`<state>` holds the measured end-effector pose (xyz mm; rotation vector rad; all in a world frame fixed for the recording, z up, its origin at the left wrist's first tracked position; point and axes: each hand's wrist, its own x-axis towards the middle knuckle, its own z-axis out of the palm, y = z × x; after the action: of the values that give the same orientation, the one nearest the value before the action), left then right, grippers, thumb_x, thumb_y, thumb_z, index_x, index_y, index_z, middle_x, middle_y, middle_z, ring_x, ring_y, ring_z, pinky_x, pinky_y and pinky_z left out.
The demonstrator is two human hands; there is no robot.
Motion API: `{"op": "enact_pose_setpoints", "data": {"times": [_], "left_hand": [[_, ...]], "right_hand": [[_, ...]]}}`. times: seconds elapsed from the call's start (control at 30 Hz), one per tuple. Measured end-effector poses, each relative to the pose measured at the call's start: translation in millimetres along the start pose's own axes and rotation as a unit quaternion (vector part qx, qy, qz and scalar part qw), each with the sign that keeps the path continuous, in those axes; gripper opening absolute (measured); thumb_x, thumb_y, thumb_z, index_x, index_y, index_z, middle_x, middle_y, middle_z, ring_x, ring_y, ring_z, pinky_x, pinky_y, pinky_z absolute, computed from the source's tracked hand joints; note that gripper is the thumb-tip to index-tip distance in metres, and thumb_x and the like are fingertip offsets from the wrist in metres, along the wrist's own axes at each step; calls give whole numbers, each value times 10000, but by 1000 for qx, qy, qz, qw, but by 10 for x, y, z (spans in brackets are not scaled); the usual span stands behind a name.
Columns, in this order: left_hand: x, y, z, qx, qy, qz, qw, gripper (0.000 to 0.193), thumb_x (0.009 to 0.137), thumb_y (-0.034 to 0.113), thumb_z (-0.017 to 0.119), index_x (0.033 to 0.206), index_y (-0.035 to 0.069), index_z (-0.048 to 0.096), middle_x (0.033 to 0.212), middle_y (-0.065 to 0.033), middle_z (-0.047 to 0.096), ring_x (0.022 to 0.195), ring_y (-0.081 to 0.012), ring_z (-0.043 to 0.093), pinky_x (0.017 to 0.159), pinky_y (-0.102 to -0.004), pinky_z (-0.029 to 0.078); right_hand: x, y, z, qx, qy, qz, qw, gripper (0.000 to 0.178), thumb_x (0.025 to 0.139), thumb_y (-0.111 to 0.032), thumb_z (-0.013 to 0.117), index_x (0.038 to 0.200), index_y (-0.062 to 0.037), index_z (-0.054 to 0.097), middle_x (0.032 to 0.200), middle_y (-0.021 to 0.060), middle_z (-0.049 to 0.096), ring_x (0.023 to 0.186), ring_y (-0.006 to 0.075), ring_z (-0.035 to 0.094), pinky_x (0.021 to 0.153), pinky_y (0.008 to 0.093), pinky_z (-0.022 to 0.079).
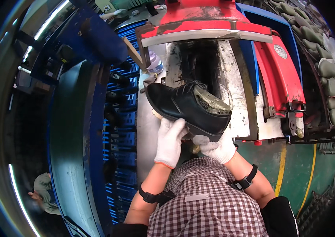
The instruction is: Placing shoe uppers with lasts into a heat press machine for bonding and then moving them to a conveyor.
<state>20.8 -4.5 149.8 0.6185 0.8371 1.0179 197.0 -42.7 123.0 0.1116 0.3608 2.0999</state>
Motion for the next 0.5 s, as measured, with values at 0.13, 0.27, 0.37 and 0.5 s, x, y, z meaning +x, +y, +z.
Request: {"op": "enact_pose_setpoints", "data": {"times": [0.13,0.27,0.37,0.5], "left_hand": [[-71,-53,48,2,37,75,997,577,979,5,577,1526,40,399,1431,-89,567,1297,-195,559,1100,-378,457],[-55,-67,-40,-25,48,101,993,567,975,-13,521,1530,34,414,1427,-95,566,1262,-227,582,1116,-395,454],[-39,-90,-164,-19,80,98,992,544,946,-30,487,1486,28,461,1396,-99,585,1253,-227,588,1110,-388,461],[-88,-119,-345,-48,97,73,991,502,936,-13,492,1437,15,509,1298,-98,616,1173,-195,594,1021,-362,493]], "right_hand": [[68,122,-19,-33,9,24,999,625,1045,-584,444,1419,-94,547,1234,140,610,778,221,491,464,243,417],[129,205,-41,-30,33,30,999,633,1052,-595,419,1418,-95,550,1212,132,614,772,236,515,477,255,432],[174,252,-27,-59,50,28,997,634,1056,-597,402,1407,-91,556,1195,123,616,773,244,522,478,250,426],[220,218,-133,-219,66,9,973,639,1042,-555,446,1477,-89,485,1329,161,596,933,239,584,644,288,499]]}}
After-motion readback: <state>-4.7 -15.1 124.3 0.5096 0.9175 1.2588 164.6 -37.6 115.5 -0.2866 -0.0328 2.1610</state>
